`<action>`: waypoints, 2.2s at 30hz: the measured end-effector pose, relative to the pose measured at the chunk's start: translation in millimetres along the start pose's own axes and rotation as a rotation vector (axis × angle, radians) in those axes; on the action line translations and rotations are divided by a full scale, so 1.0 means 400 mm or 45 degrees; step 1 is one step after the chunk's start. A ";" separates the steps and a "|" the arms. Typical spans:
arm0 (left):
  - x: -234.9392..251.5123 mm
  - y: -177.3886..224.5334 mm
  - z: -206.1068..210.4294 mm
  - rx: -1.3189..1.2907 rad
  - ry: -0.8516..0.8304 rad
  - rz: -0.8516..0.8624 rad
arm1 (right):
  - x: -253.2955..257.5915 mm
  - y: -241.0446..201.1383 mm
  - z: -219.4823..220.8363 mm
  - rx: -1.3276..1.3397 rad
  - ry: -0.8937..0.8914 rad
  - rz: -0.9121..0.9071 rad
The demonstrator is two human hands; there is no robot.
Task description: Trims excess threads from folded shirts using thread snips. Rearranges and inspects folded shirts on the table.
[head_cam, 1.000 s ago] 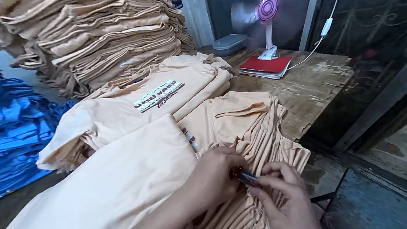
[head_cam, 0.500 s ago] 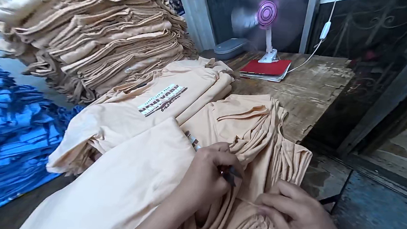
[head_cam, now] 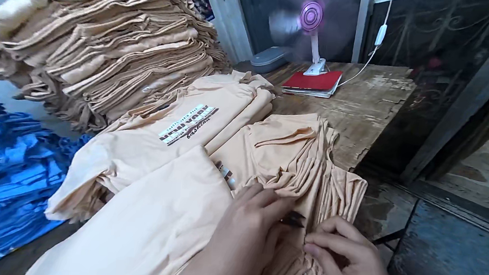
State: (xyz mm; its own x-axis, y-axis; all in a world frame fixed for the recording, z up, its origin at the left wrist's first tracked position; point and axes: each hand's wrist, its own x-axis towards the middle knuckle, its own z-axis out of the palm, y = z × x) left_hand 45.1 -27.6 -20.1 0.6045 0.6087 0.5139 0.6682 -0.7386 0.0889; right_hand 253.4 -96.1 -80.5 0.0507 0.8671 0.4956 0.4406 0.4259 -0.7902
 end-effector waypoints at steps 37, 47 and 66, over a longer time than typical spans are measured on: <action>0.006 -0.052 -0.026 -0.635 -0.423 -0.218 | 0.027 -0.037 0.104 -0.289 0.227 -0.216; 0.027 -0.049 -0.029 -0.830 -0.472 -0.600 | 0.049 -0.010 0.093 0.032 0.050 -0.189; -0.010 -0.014 -0.029 -0.233 0.049 -0.090 | 0.019 -0.059 0.002 -0.671 0.104 -0.202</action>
State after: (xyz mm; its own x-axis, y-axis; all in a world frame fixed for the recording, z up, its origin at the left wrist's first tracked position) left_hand 33.6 -29.2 -12.6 0.5395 0.6519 0.5329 0.6162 -0.7370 0.2777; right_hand 242.8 -99.3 -58.5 0.0073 0.7708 0.6370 0.8361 0.3448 -0.4268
